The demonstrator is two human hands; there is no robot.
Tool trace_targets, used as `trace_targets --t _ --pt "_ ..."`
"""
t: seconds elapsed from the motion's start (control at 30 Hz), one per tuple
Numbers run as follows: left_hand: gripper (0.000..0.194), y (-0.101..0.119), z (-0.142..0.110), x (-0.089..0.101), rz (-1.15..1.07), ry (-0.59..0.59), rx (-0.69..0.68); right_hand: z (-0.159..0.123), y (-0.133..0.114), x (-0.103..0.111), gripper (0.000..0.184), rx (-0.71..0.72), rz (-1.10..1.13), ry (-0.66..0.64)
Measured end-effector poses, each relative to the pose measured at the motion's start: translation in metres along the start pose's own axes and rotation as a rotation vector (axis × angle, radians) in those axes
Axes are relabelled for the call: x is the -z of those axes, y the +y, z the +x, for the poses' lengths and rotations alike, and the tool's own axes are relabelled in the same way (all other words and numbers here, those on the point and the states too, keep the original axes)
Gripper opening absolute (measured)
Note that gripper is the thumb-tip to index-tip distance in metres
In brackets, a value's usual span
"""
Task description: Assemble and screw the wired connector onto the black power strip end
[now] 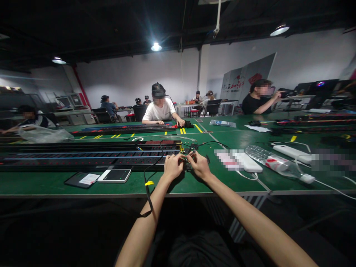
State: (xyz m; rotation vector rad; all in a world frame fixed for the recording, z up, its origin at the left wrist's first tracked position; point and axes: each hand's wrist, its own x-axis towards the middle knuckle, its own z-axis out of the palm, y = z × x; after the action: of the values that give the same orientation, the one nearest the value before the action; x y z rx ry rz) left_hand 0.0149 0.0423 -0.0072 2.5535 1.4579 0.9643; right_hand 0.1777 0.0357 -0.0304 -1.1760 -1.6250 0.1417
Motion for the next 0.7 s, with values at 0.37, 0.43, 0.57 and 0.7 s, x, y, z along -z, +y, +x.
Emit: trace_targets --t 0.37,0.43,0.57,0.7 --pt "0.022 -0.0008 0.0008 -0.0013 0.023 -0.018 0.014 -0.0001 0.0022 0.0004 0.036 0.072 -0.047 -0.019" --pt "0.021 -0.0011 0.0011 -0.0016 0.023 -0.016 0.011 -0.0005 0.001 0.0007 0.035 0.083 -0.065 -0.037" --pt "0.021 -0.0013 0.0019 -0.002 0.009 -0.009 -0.003 -0.001 -0.0002 0.0013 0.034 0.081 -0.074 -0.052" --pt "0.024 -0.0005 0.0024 -0.001 -0.011 -0.017 -0.001 -0.0016 0.0013 0.0007 0.033 0.081 -0.077 -0.069"
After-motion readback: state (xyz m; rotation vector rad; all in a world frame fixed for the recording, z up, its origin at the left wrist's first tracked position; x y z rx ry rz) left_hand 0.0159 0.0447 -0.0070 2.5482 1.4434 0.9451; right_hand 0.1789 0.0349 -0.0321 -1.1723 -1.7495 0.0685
